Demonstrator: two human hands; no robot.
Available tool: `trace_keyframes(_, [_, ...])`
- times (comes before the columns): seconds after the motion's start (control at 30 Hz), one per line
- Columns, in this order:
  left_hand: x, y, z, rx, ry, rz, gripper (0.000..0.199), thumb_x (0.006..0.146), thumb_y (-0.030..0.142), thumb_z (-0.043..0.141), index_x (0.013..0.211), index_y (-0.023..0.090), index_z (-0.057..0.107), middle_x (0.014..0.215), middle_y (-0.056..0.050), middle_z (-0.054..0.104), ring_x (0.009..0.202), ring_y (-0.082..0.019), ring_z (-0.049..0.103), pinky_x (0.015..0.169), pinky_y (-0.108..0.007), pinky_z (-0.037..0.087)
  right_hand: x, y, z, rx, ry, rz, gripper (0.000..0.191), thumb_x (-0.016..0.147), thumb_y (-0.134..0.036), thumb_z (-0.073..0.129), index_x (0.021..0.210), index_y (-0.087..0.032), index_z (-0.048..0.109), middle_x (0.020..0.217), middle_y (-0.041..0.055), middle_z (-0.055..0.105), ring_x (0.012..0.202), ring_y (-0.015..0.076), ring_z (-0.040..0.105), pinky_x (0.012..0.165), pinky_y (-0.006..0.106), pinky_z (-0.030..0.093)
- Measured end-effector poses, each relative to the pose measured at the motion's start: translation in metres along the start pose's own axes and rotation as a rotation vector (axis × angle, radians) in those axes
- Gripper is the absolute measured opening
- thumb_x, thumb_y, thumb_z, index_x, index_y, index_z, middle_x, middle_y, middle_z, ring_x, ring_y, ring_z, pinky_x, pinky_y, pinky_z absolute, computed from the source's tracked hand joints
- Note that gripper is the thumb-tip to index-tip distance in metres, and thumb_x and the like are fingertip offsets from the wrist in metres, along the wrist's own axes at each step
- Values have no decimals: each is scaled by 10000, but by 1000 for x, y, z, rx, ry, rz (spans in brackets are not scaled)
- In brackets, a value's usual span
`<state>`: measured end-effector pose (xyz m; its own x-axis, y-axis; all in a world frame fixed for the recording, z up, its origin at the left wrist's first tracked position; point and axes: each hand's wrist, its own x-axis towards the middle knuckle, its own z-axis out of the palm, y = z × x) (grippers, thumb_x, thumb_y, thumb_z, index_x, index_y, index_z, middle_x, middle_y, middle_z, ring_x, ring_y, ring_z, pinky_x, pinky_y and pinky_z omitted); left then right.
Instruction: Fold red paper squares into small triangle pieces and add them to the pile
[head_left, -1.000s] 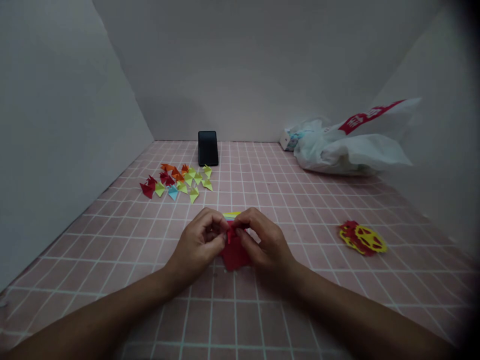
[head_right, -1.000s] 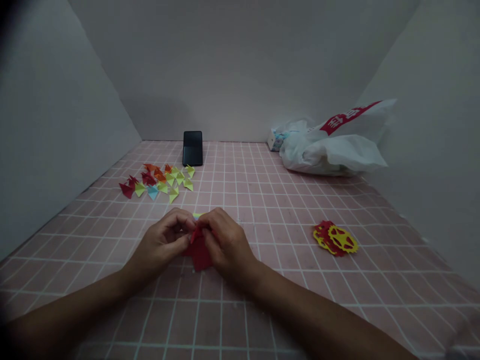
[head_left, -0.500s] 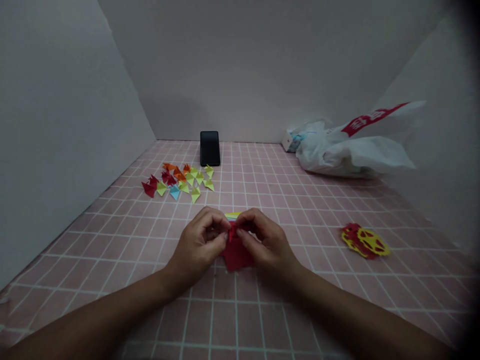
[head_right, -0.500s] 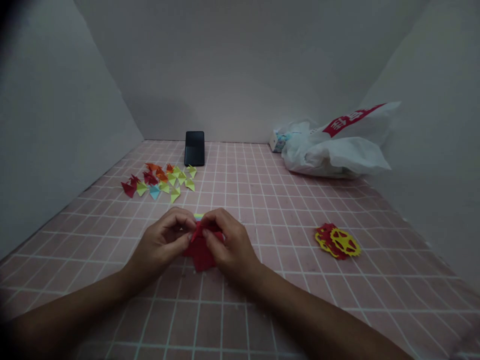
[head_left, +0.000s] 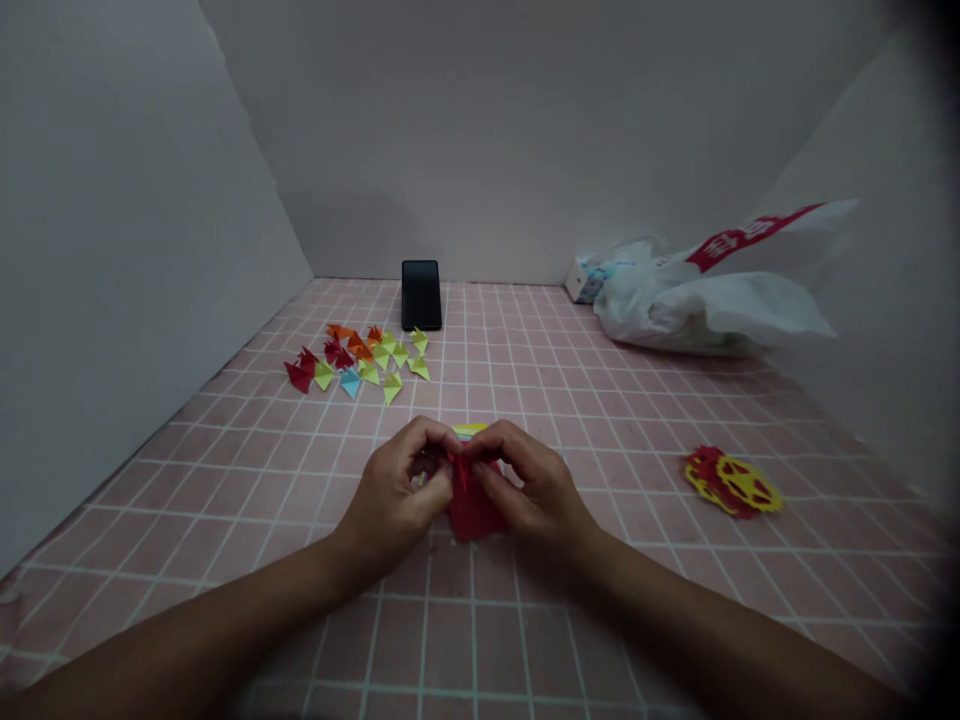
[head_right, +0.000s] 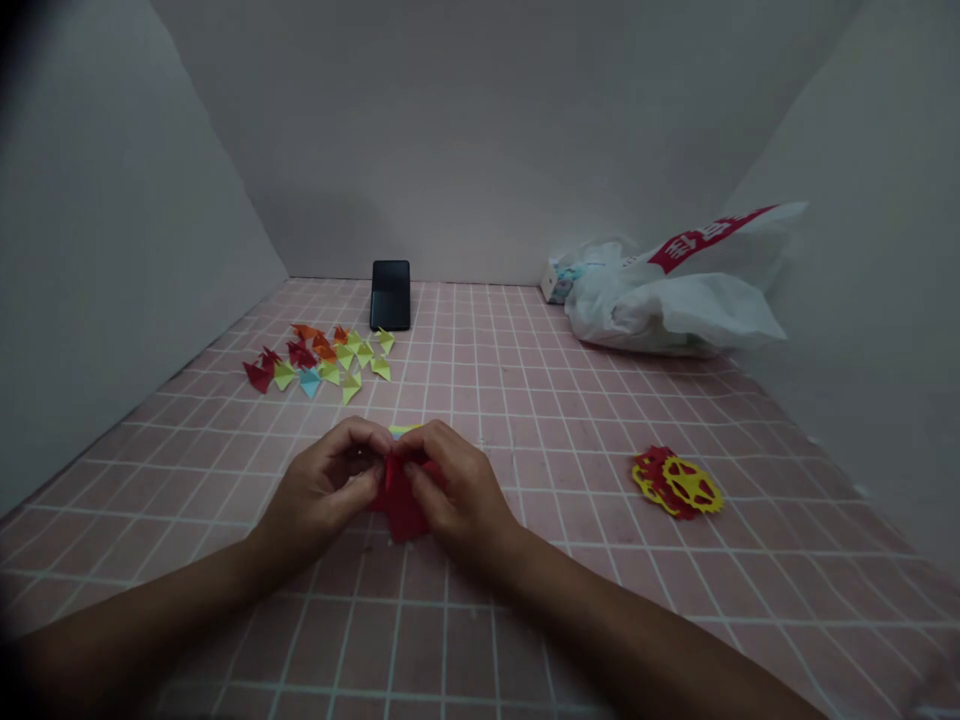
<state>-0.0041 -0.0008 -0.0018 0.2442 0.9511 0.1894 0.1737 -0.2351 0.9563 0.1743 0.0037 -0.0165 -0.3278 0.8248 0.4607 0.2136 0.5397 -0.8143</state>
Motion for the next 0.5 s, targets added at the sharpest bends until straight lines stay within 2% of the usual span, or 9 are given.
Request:
trace_keyframes(0.27, [0,-2,1,-12,7,-22,125,795,140,542,907,179,582,882,-35,616,759,-171,597,683,-313,488,0,0,0,-4,-6,6,283,845,4,524,1001,-217,605,917,-4,630,842,124,604,746,245,452])
trace_keyframes(0.5, [3,0,-1,81,-20,68,134,804,96,511,856,178,605,846,-24,593,757,-158,570,696,-305,465,1,0,0,-6,3,13,262,845,-4,514,968,-218,603,896,-7,627,824,128,601,738,255,453])
